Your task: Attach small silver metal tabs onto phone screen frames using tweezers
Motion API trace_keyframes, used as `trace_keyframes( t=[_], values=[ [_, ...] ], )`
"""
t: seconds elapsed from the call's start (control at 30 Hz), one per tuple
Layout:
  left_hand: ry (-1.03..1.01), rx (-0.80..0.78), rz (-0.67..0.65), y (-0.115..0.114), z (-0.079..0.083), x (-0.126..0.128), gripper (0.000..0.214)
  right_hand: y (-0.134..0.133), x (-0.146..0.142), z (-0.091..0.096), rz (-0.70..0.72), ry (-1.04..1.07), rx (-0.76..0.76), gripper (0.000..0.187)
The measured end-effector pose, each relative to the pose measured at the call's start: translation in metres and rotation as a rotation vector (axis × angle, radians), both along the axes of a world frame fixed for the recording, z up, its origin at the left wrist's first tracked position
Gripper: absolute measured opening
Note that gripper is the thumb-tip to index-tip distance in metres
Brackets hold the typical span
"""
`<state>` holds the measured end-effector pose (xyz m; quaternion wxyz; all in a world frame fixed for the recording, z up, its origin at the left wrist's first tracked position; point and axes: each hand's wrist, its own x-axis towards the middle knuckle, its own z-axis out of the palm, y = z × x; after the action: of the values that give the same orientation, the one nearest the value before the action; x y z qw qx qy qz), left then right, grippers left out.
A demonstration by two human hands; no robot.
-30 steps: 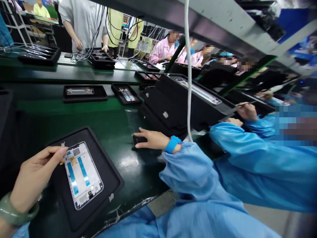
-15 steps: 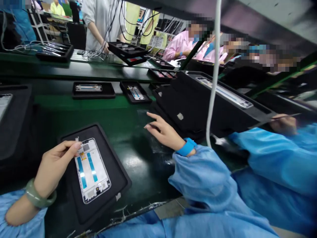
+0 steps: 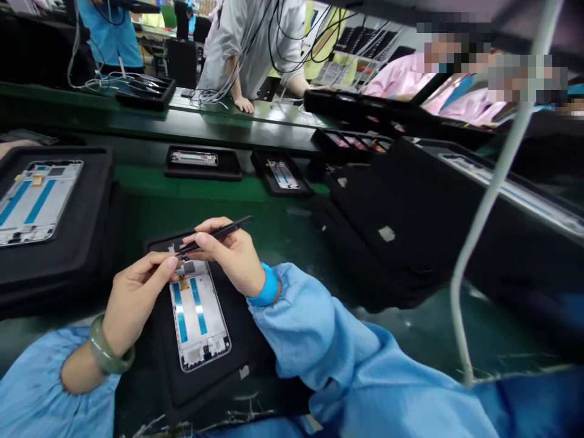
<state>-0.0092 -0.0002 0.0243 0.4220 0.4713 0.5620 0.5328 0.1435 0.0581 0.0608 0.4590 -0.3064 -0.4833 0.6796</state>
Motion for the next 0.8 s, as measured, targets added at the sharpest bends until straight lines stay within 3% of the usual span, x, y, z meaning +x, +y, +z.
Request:
trace_keyframes(
  t=[0.13, 0.23, 0.37, 0.43, 0.57, 0.67, 0.8],
  values=[
    [-0.001, -0.024, 0.005, -0.001, 0.002, 0.001, 0.022, -0.001, -0.002, -0.005, -0.028, 0.006, 0.030, 0.022],
    [0.040, -0.069, -0.022, -0.001, 0.004, 0.002, 0.023, -0.002, 0.002, -0.004, -0.044, -0.112, 0.128, 0.021],
    [0.225, -0.145, -0.194, 0.001, 0.006, -0.005, 0.029, 0.004, 0.008, -0.002, -0.087, -0.190, 0.206, 0.020],
    [0.459, -0.052, -0.193, 0.001, 0.004, -0.013, 0.030, 0.011, 0.007, -0.004, -0.084, -0.148, 0.140, 0.021],
    [0.909, 0.313, -0.126, 0.000, -0.011, -0.029, 0.032, 0.025, 0.001, -0.021, 0.000, -0.132, -0.050, 0.028],
    [1.033, 0.328, -0.257, -0.002, -0.022, -0.033, 0.031, 0.027, -0.005, -0.039, 0.030, -0.162, -0.141, 0.029],
    [1.098, 0.258, -0.296, -0.004, -0.027, -0.030, 0.030, 0.026, -0.009, -0.051, 0.003, -0.246, -0.137, 0.023]
  ],
)
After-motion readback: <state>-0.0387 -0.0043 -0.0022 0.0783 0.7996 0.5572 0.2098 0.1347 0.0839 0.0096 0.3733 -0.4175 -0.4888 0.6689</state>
